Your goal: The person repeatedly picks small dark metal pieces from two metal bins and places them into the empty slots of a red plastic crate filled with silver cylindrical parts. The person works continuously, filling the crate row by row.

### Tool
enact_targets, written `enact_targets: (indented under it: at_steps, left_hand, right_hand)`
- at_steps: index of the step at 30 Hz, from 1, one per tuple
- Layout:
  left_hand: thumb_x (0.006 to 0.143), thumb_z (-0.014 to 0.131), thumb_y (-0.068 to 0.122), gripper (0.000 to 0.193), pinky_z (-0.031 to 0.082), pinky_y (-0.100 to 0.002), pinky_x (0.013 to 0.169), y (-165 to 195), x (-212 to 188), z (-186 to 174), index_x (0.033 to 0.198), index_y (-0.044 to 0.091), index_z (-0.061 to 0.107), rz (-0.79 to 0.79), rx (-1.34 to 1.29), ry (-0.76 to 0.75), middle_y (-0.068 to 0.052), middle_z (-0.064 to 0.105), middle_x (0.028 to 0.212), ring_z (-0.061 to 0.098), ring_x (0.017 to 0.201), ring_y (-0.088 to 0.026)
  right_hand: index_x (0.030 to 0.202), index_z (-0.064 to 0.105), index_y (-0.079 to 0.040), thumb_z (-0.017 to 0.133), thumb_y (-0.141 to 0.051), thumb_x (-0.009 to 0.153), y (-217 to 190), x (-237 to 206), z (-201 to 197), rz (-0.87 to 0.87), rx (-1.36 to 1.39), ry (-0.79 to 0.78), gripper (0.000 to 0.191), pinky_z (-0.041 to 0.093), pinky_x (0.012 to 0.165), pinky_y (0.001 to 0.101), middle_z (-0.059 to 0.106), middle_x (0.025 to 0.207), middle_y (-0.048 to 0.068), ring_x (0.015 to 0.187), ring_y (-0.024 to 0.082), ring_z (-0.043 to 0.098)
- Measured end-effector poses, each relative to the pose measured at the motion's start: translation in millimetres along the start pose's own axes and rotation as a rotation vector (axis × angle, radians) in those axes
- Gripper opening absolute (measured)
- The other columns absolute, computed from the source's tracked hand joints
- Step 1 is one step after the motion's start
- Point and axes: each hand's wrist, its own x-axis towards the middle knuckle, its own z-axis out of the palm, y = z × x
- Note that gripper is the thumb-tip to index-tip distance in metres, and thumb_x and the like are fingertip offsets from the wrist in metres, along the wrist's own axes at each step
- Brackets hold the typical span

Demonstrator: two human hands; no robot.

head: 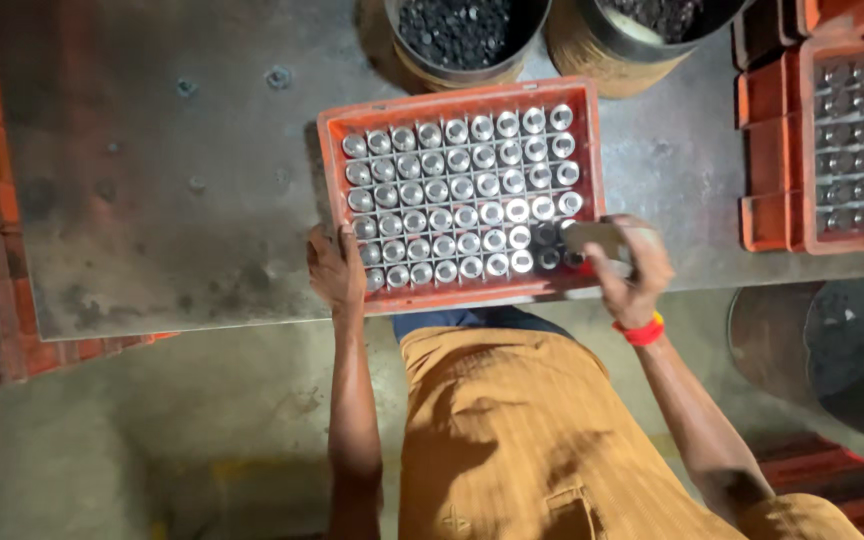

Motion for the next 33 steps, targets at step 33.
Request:
enact_targets:
  at_steps: [33]
  left_hand:
    - [0.105,0.047,0.053,0.052,0.05,-0.058,0.082,-16.2,-29.2,-4.0,0.127,0.007,0.056,-0.188,-0.032,-0.118,-0.022,0.067,0.113,0.066,0.099,-0.045]
  right_hand:
    - [0.123,0.068,-0.001,0.081,-0.01,0.095,38.5,61.0,29.4,0.018,0.051,-0.029,0.032,0.057,0.092,0.0419,0.072,0.116,0.017,0.106,0.032,0.07]
